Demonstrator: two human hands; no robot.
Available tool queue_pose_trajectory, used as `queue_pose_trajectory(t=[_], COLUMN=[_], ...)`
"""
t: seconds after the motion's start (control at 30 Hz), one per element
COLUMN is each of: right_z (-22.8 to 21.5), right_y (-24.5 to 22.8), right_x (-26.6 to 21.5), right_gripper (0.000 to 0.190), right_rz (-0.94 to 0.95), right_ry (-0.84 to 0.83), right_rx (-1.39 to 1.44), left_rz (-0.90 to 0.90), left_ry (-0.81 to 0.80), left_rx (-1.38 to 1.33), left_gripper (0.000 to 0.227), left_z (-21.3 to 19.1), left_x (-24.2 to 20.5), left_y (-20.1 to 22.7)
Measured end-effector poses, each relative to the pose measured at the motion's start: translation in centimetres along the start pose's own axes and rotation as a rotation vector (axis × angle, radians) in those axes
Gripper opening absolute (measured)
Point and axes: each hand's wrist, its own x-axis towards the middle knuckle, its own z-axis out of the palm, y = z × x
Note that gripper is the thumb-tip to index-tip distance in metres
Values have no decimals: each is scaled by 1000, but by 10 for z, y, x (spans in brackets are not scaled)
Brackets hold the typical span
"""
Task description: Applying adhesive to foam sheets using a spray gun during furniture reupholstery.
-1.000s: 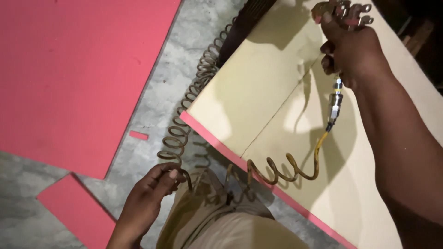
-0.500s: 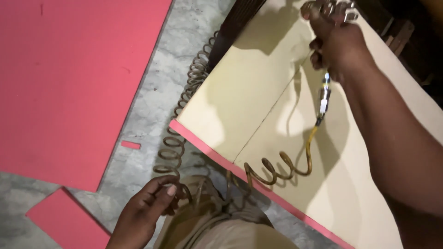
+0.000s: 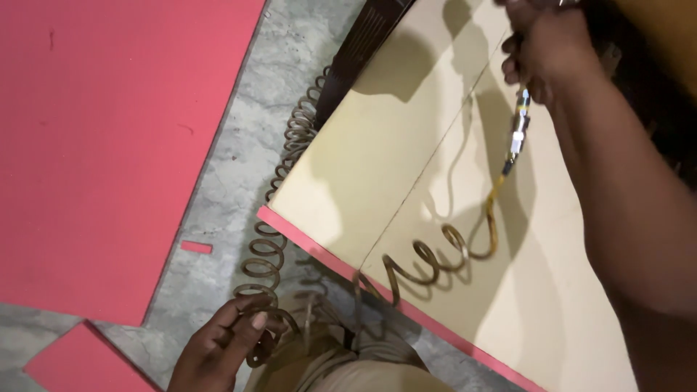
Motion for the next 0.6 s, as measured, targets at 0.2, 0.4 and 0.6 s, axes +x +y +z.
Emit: queue_pose_trajectory(t=[0.2,0.4,0.6], right_z=[4,-18,-27], right_y=[1,28,30], right_x=[-1,75,93], right_gripper=[22,26,30], right_rz=[-226,-56,-51], right_ry=[-120,2,46], right_rx=[-180,4,-40], left_rz=[0,46,-36], left_ry=[-33,-41,154], left_rx=[29,18,93], left_gripper=[53,47,45], left_z=[-4,-20,-5], left_x=[2,9,2], left_y=[-2,-27,-21])
